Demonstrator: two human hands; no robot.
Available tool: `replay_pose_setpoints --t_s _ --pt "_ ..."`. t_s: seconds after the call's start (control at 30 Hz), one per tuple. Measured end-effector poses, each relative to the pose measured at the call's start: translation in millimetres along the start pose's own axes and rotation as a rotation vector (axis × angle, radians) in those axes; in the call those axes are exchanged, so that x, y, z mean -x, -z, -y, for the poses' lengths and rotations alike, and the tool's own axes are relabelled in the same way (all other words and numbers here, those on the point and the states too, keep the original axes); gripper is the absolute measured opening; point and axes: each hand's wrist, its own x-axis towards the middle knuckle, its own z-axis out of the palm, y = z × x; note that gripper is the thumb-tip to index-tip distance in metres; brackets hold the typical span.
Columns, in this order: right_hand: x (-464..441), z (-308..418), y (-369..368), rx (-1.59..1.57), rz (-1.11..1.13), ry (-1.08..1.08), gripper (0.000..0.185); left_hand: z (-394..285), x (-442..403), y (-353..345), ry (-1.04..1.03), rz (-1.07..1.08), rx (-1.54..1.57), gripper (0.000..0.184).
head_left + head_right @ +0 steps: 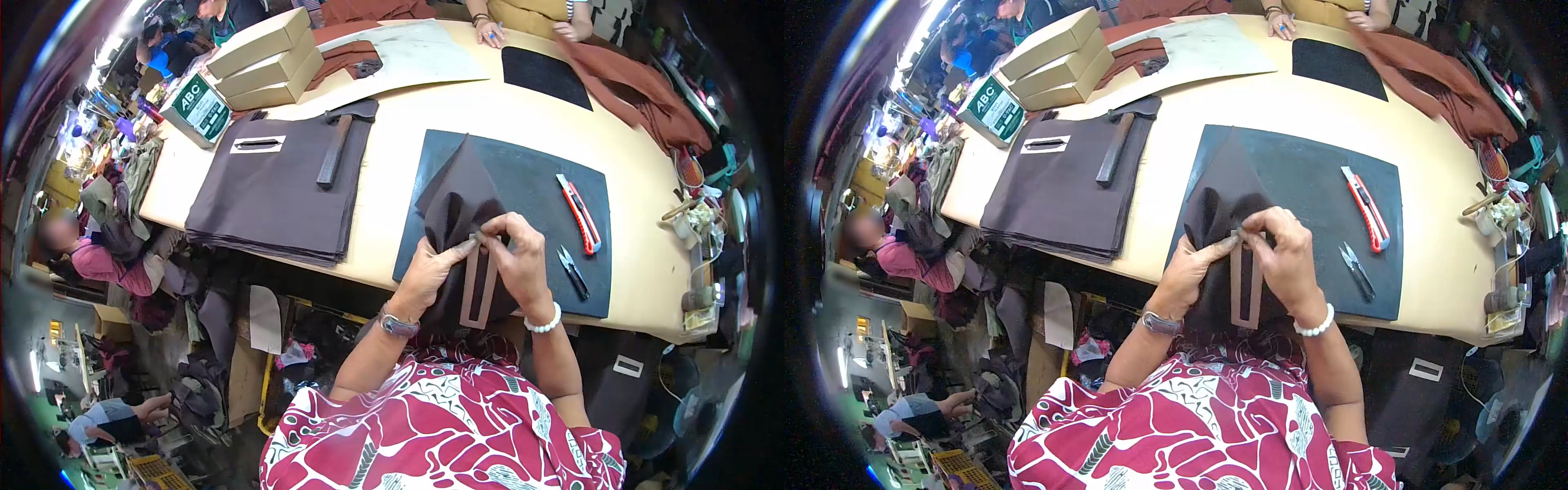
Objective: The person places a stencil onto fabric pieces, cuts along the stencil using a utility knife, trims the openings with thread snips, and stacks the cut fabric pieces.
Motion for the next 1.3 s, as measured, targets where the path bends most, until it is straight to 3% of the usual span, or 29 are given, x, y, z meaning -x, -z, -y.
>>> replay_pose_setpoints --t_s 0.1,0.23,0.3,0.33,0.43,0.47,0.53,0.57,0.67,0.77,0.8,0.83,0.9,0.97,1.0,1.1,1.17,1.23,1.3 --pt "-16 2 -16 -0.317 0.042 -0.364 0.011 1 -1 8 0.015 -0.013 0.062 0.026" --pt "-37 -7 -31 -0.472 -0.006 -0.450 0.023 -5 -10 14 -0.099 -0.075 0.021 0.022" --pt "-37 -15 -29 -0.314 -0.110 -0.287 0.041 -19 -14 15 -0.085 -0.085 0.057 0.021" --pt "-34 -11 -22 -0.352 -0.076 -0.393 0.055 -22 -18 16 -0.141 -0.103 0.045 0.020" --pt "-4 -23 -5 -0.433 0.204 -0.592 0.064 -28 -31 20 -0.122 -0.145 0.126 0.019" --pt "9 -27 0 -0.392 0.283 -0.503 0.069 -31 -34 19 -0.134 -0.153 0.163 0.020" --pt "27 -16 14 -0.661 0.441 -0.618 0.052 -34 -40 23 -0.200 -0.200 0.172 0.018" --pt "31 -8 18 -0.703 0.390 -0.653 0.037 -38 -40 26 -0.251 -0.237 0.143 0.019" --pt "27 -9 34 -0.557 0.305 -0.569 0.023 -40 -32 52 -0.309 -0.350 -0.003 0.044" --pt "6 5 39 -0.273 0.333 -0.332 0.017 -56 -11 72 -0.776 -0.672 -1.171 0.078" --pt "0 9 34 -0.194 0.403 -0.261 0.018 -68 0 71 -0.755 -0.530 -1.295 0.101" --pt "-5 15 28 -0.113 0.471 -0.191 0.018 -85 13 54 -0.654 -0.347 -1.545 0.103" --pt "-14 29 10 -0.118 0.623 -0.078 0.017 -104 20 28 -0.536 0.239 -1.784 0.091" --pt "-21 40 3 -0.106 0.779 0.102 0.015 -111 8 16 -0.333 0.762 -1.786 0.072" --pt "-23 48 5 -0.083 0.796 0.133 0.014 -109 1 19 -0.303 0.849 -1.634 0.045" --pt "-30 59 27 0.068 0.781 0.127 0.013 -133 -21 4 0.135 1.096 -1.565 0.033" --pt "-28 40 38 0.233 0.580 0.205 0.017 -135 -31 25 -0.022 1.135 -1.542 0.032" --pt "-32 22 55 0.451 0.304 0.246 0.017 -149 -38 58 0.079 1.011 -1.523 0.036" --pt "-34 11 73 0.633 0.006 0.197 0.013 -181 -35 114 -0.048 0.707 -1.627 0.042"
